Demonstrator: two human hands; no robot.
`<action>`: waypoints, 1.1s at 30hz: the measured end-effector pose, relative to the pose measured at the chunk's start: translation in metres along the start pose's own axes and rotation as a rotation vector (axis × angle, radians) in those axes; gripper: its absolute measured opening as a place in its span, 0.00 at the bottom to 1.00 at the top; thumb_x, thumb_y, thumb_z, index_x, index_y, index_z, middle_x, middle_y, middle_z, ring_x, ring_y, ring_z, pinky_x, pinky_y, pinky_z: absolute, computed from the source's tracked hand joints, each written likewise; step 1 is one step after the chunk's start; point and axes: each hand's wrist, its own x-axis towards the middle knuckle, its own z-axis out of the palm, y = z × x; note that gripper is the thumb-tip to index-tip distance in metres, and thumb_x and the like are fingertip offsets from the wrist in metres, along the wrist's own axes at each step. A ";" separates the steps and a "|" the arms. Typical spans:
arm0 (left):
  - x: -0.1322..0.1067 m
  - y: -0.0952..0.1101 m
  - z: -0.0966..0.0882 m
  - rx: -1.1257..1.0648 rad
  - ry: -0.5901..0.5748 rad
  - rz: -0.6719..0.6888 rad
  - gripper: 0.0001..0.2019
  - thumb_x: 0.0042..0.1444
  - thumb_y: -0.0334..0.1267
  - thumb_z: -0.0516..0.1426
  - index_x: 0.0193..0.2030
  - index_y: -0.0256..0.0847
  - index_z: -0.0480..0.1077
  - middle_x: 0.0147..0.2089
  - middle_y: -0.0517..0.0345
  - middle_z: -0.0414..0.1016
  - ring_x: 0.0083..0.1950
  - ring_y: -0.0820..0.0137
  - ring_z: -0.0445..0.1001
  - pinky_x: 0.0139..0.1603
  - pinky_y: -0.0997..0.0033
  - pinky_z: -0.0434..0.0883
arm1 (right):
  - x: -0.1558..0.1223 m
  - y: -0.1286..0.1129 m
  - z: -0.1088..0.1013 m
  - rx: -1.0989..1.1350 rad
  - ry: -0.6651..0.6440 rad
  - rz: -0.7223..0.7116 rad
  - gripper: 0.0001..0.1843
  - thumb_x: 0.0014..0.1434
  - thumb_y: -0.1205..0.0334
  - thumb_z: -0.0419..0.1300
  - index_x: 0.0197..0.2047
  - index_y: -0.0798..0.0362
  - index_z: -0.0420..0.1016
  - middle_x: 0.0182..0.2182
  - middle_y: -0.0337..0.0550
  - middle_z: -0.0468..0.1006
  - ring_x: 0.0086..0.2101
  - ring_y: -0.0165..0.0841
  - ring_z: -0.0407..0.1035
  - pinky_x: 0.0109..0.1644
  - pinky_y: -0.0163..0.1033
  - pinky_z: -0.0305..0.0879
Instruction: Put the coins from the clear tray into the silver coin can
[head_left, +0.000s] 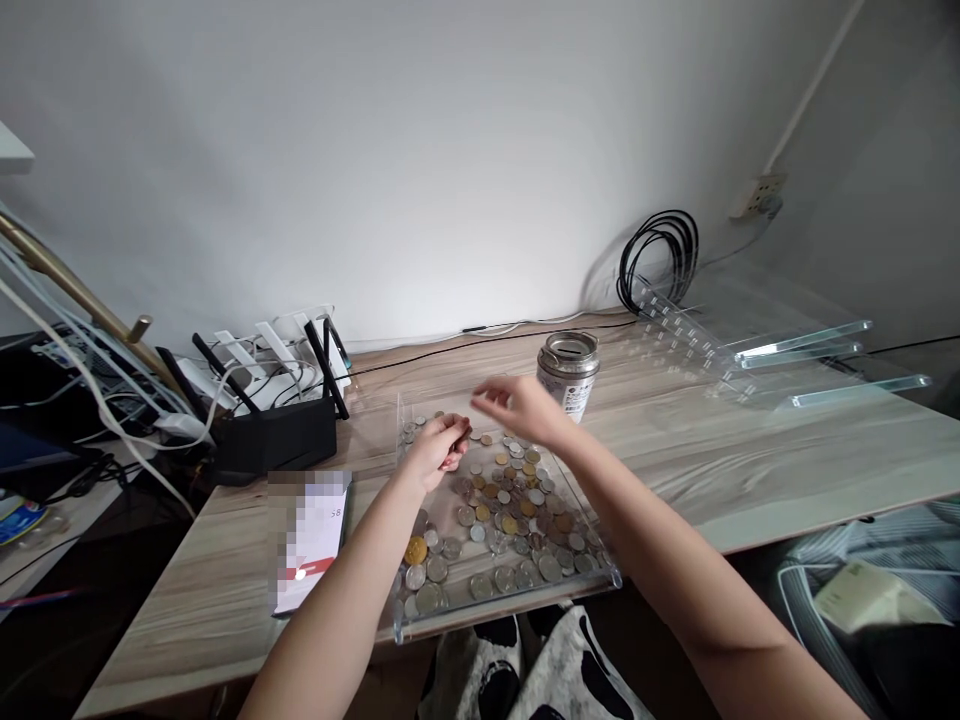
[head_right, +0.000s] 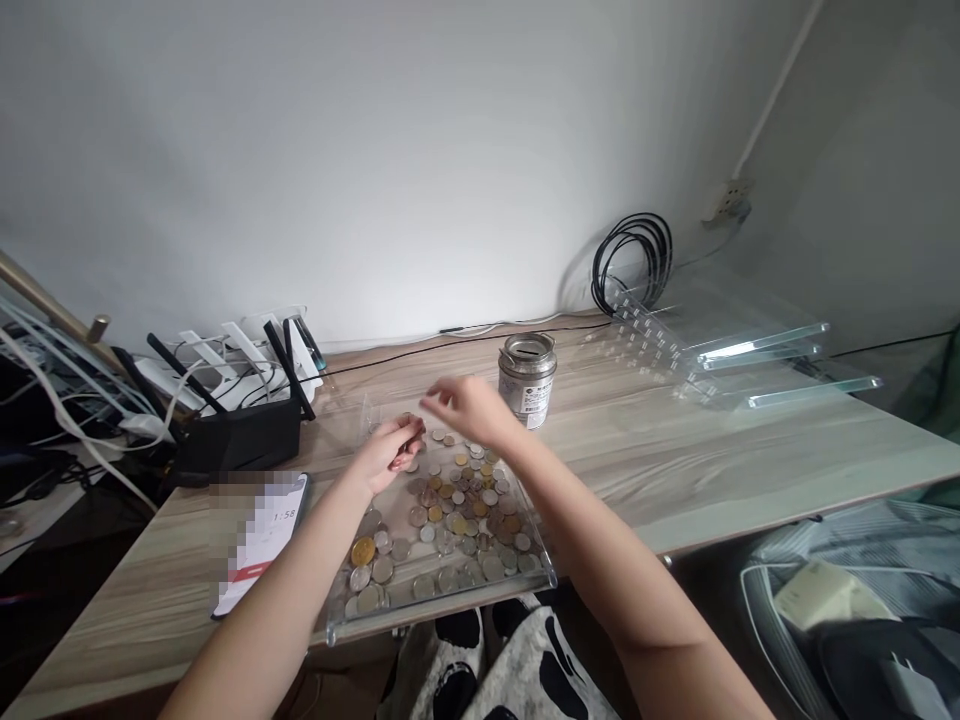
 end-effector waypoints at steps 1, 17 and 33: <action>0.001 0.000 0.000 -0.023 0.030 0.010 0.08 0.49 0.39 0.55 0.27 0.38 0.59 0.15 0.68 0.59 0.11 0.86 0.48 0.12 0.83 0.41 | -0.001 -0.005 0.011 0.029 -0.090 -0.001 0.12 0.51 0.56 0.54 0.35 0.52 0.73 0.26 0.41 0.75 0.25 0.29 0.64 0.27 0.33 0.57; -0.002 0.001 0.004 -0.009 0.009 0.141 0.18 0.50 0.37 0.53 0.49 0.40 0.61 0.17 0.67 0.61 0.12 0.84 0.50 0.13 0.83 0.45 | 0.002 -0.004 0.024 0.285 -0.249 0.107 0.12 0.49 0.58 0.56 0.34 0.55 0.75 0.24 0.41 0.76 0.25 0.28 0.67 0.28 0.32 0.60; -0.002 0.005 0.004 -0.138 0.089 -0.046 0.10 0.51 0.21 0.47 0.40 0.30 0.63 0.33 0.45 0.75 0.31 0.71 0.75 0.28 0.78 0.70 | 0.015 0.081 -0.087 -0.340 0.325 0.542 0.12 0.41 0.61 0.58 0.31 0.53 0.78 0.24 0.43 0.76 0.28 0.34 0.68 0.31 0.35 0.61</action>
